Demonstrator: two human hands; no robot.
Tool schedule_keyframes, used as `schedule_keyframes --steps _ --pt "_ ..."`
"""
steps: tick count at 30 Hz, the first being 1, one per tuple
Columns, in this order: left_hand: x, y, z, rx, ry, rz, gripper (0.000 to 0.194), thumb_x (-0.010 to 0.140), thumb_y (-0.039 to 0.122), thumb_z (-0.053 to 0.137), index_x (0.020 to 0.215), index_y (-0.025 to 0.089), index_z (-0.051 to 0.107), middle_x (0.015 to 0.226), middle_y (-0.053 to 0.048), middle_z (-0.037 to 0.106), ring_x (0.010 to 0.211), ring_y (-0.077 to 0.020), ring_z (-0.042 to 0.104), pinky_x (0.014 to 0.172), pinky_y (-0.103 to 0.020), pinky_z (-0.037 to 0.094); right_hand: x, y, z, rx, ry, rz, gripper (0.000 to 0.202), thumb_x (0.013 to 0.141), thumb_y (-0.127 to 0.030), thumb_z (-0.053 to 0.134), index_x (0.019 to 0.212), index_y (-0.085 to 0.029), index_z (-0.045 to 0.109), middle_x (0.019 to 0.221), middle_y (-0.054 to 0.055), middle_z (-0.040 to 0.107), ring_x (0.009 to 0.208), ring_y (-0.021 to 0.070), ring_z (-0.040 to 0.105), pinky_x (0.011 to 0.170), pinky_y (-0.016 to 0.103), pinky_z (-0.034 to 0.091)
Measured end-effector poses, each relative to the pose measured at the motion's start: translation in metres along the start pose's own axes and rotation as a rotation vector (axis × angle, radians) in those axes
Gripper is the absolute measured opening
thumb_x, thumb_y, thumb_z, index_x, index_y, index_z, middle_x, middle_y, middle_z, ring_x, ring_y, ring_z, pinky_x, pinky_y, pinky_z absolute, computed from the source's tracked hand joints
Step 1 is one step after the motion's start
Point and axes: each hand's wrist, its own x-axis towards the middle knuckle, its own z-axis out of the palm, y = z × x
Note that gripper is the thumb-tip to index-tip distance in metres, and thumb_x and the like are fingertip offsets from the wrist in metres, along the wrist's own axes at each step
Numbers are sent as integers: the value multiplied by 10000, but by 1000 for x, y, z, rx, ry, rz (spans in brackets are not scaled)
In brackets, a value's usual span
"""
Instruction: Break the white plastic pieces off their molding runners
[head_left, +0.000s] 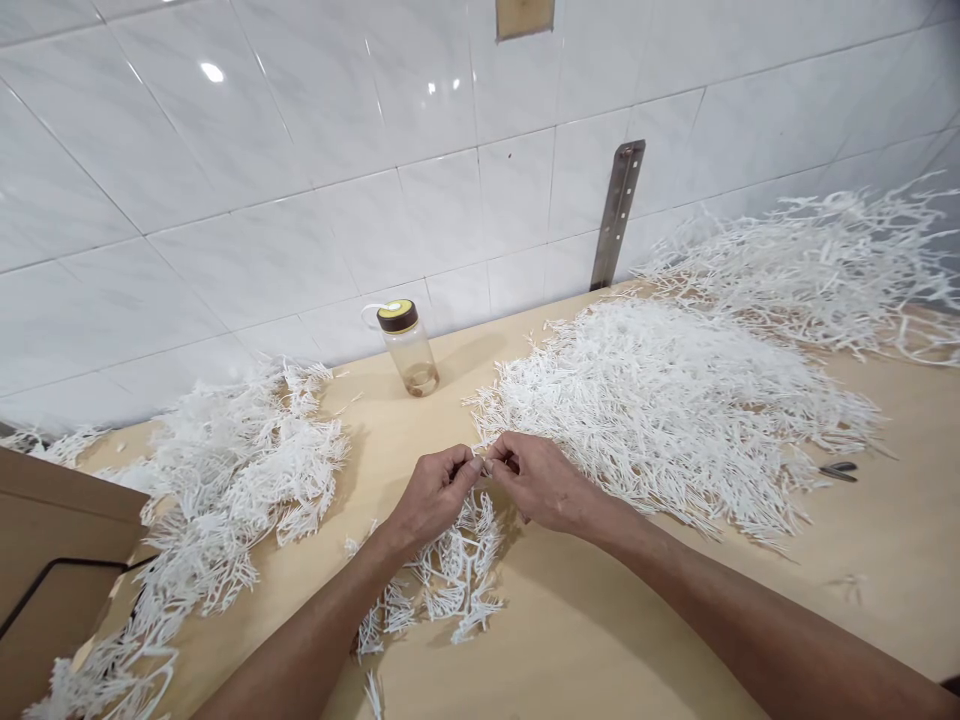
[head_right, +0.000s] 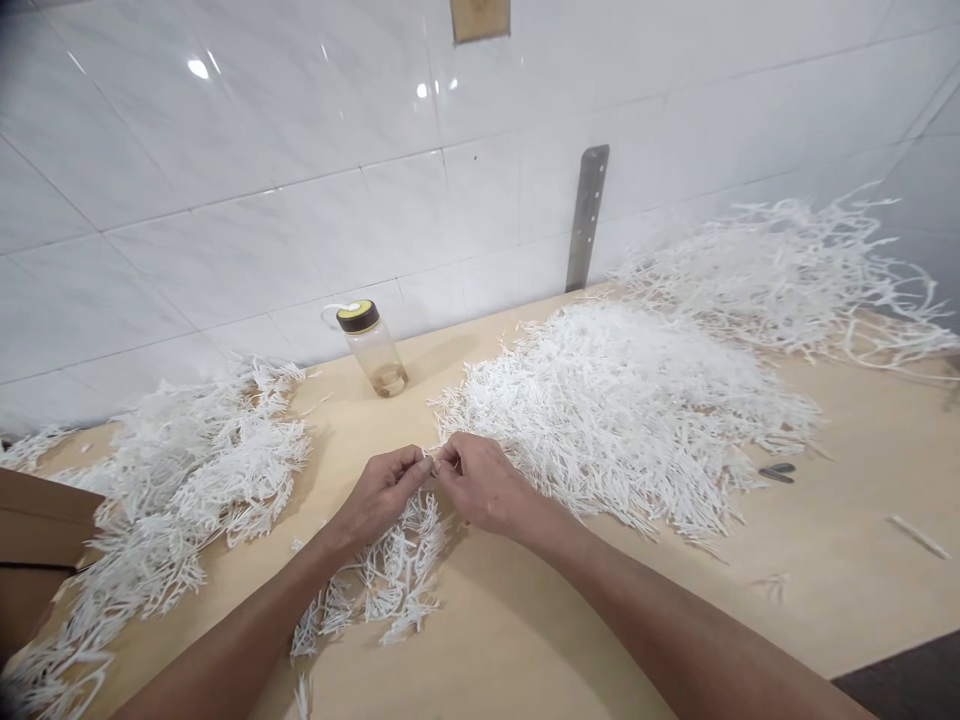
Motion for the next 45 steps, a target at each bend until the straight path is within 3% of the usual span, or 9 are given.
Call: schedule_keyframes --steps 8,13,16,20,26,30,33,40,45 --pt "0 5 -1 -130 -57 -66 398 840 474 555 630 194 367 597 61 285 552 -83 236 499 -221 211 -5 -3 5 -25 -23 -20 128 863 -198 495 737 -195 518 716 13 594 600 126 527 482 218 363" --pt "-2 6 1 50 -38 3 341 857 387 511 614 197 364 578 57 317 548 -90 264 506 -231 225 -6 -6 16 -308 102 -136 186 820 -46 510 713 -196 480 750 49 580 627 145 501 522 256 340" --pt "-4 8 2 128 -27 47 315 878 352 498 630 196 382 574 53 340 545 -94 286 513 -240 232 1 -2 10 -363 203 -83 239 794 9 495 693 -202 447 703 54 558 565 138 462 495 267 305" --pt "-3 6 0 11 51 67 352 904 433 504 664 195 404 596 52 315 558 -97 287 527 -240 249 8 9 -13 -288 360 65 137 854 -127 489 746 -210 474 646 10 554 554 148 490 514 260 337" --pt "0 -1 -1 -44 160 72 370 907 480 519 690 193 435 613 49 323 577 -102 297 542 -235 272 8 11 -26 -184 444 -15 125 885 -278 522 790 -205 558 725 19 639 591 153 542 601 287 399" --pt "-1 -5 2 7 183 94 350 923 465 504 708 192 462 607 50 346 569 -103 314 548 -239 283 4 2 -18 -111 260 -99 222 912 -322 505 800 -199 653 785 27 687 619 148 575 612 281 426" --pt "-1 -7 2 53 201 116 330 930 430 501 707 189 474 604 48 368 570 -103 331 560 -240 294 1 -3 -8 -73 120 -79 215 891 -334 548 812 -199 695 792 21 698 624 143 584 595 270 426" --pt "-1 -4 3 144 186 142 339 935 404 491 679 184 466 599 50 341 567 -99 306 546 -241 279 1 -3 -2 -101 95 -38 190 861 -256 547 749 -199 691 629 -13 631 548 129 530 548 255 388" --pt "-2 1 2 94 114 97 286 901 419 541 756 173 533 630 37 437 576 -99 384 530 -225 313 1 -10 -5 -66 41 51 224 880 -223 499 792 -190 703 574 -15 594 500 128 516 506 250 373"
